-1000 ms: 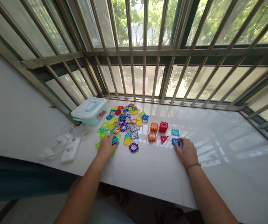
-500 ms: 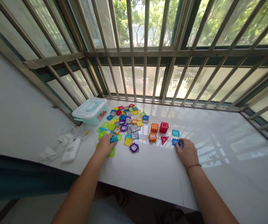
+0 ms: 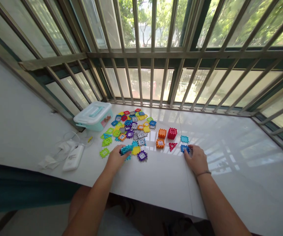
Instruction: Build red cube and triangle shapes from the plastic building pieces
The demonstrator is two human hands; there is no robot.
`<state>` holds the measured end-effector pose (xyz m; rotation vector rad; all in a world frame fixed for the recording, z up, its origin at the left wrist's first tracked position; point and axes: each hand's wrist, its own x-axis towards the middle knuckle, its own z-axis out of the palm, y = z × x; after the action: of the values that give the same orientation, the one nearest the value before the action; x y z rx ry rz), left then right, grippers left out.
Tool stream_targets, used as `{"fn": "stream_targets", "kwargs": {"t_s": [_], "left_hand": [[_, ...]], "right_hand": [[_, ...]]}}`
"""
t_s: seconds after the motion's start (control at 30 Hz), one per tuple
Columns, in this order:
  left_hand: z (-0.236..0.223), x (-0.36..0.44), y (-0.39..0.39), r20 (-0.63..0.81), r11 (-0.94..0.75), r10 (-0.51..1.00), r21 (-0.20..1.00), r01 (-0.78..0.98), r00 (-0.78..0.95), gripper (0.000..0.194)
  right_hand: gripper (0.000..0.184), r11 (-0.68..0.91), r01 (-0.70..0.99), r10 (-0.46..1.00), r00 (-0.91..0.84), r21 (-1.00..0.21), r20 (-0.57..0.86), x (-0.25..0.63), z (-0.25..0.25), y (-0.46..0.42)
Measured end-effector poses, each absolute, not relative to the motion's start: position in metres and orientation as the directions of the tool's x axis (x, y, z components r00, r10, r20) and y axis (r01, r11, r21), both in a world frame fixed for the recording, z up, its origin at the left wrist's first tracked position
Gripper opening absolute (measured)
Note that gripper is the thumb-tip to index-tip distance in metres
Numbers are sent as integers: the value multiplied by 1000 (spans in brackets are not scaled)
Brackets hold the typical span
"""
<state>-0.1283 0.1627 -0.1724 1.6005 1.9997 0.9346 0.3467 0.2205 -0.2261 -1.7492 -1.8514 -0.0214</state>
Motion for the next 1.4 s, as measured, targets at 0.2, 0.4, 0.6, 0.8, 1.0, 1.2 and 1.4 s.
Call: {"fn": "stream_targets", "kwargs": {"t_s": [0.2,0.4,0.6,0.8,1.0,1.2,1.4], "left_hand": [[-178,-37,131,-36,26,999,857,515,10,26],[-190,5,116,-197,162,978,928,337,71,30],[-185,32,105,-211,152,968,925,349,139,24],[-186,76,109,-33,-87,961,906,414,275,17],[-197,87,143,50,-183,962,849,496,269,13],[-201,29,159,108,-194,977,803,564,183,13],[-199,-52,158,41,-98,994,786,610,106,32]], "right_hand": [[39,141,921,905,28,-363,424,347,-227,220],[38,137,917,910,32,-375,412,347,-226,220],[38,124,917,914,43,-380,403,346,-225,219],[37,122,919,911,47,-375,409,345,-224,219],[37,129,916,911,42,-380,411,344,-224,219],[33,136,912,915,34,-388,401,343,-221,218],[33,126,911,920,40,-392,389,343,-219,218]]}}
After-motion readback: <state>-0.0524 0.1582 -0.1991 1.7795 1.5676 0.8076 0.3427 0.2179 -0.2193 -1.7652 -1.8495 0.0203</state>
